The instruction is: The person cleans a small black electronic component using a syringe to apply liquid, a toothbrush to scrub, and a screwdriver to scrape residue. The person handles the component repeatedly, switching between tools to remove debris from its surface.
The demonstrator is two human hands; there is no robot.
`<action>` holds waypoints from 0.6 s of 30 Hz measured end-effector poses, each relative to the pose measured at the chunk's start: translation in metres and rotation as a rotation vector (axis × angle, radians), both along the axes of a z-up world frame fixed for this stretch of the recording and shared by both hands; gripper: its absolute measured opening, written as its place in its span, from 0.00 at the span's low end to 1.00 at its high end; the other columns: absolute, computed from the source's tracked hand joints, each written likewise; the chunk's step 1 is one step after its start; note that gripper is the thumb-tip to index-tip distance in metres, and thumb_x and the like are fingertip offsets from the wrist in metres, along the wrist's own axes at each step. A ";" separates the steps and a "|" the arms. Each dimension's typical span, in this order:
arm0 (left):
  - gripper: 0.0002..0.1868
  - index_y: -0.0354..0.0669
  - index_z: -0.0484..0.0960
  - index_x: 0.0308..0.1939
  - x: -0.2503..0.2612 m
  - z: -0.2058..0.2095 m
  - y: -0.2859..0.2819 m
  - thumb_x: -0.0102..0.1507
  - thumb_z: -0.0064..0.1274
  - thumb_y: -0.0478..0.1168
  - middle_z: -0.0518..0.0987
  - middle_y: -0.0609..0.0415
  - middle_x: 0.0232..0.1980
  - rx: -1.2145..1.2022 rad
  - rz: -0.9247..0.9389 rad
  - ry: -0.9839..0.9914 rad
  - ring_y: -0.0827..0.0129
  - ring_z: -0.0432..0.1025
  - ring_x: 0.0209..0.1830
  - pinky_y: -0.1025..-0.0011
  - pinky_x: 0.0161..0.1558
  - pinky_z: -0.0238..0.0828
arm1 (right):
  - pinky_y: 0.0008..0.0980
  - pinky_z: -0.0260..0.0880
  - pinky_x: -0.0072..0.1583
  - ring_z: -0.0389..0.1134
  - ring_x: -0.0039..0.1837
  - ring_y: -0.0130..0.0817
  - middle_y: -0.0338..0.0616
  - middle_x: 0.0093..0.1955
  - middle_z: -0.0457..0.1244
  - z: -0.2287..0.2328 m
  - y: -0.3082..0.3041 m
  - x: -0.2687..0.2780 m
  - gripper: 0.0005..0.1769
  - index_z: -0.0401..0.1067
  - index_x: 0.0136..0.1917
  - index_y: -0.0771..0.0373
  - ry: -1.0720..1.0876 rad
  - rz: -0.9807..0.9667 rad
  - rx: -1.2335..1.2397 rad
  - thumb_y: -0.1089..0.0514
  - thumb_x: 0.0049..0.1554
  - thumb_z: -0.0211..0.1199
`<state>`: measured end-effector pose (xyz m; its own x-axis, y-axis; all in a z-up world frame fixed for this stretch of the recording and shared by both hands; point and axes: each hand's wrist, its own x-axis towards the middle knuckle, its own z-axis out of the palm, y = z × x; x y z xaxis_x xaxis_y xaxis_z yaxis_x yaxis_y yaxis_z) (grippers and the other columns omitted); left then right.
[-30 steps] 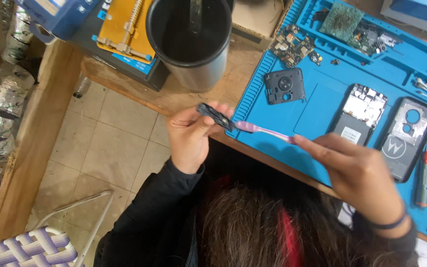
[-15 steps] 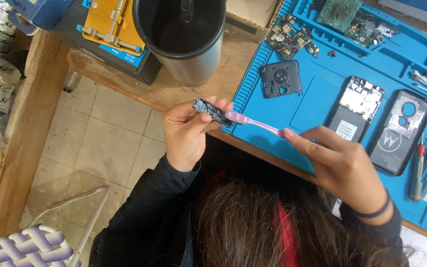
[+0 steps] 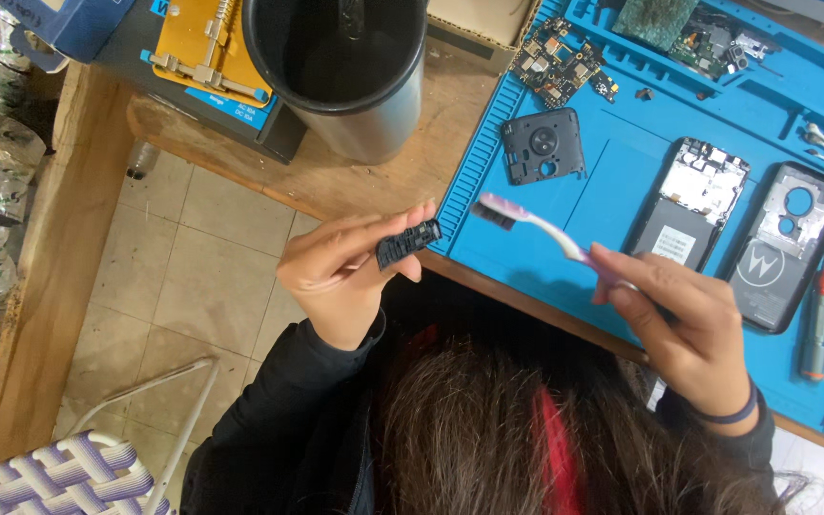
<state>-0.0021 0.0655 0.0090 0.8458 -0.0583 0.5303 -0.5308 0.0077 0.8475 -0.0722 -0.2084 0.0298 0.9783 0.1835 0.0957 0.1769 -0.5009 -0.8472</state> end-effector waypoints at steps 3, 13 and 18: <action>0.20 0.34 0.77 0.47 -0.003 -0.002 -0.002 0.53 0.64 0.25 0.80 0.42 0.48 -0.064 -0.028 0.039 0.52 0.81 0.46 0.64 0.50 0.87 | 0.27 0.65 0.48 0.65 0.41 0.31 0.41 0.39 0.65 -0.002 0.002 -0.001 0.18 0.68 0.63 0.65 0.021 0.072 0.037 0.63 0.60 0.49; 0.16 0.33 0.78 0.41 -0.007 -0.009 -0.006 0.51 0.63 0.23 0.80 0.38 0.43 -0.183 -0.028 0.151 0.46 0.79 0.47 0.68 0.41 0.87 | 0.28 0.67 0.49 0.68 0.45 0.38 0.54 0.49 0.66 -0.011 0.007 0.001 0.15 0.70 0.60 0.63 -0.223 0.007 -0.094 0.71 0.60 0.55; 0.15 0.34 0.79 0.42 -0.008 -0.014 -0.010 0.53 0.62 0.26 0.80 0.39 0.44 -0.241 -0.026 0.129 0.47 0.79 0.45 0.60 0.46 0.87 | 0.28 0.70 0.50 0.68 0.45 0.35 0.47 0.44 0.66 -0.008 0.020 0.004 0.16 0.69 0.60 0.63 -0.147 0.129 0.112 0.67 0.59 0.53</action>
<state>-0.0098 0.0557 -0.0046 0.9073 0.0335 0.4191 -0.4151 0.2293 0.8804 -0.0683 -0.1888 0.0221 0.9215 0.2863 0.2626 0.3591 -0.3700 -0.8568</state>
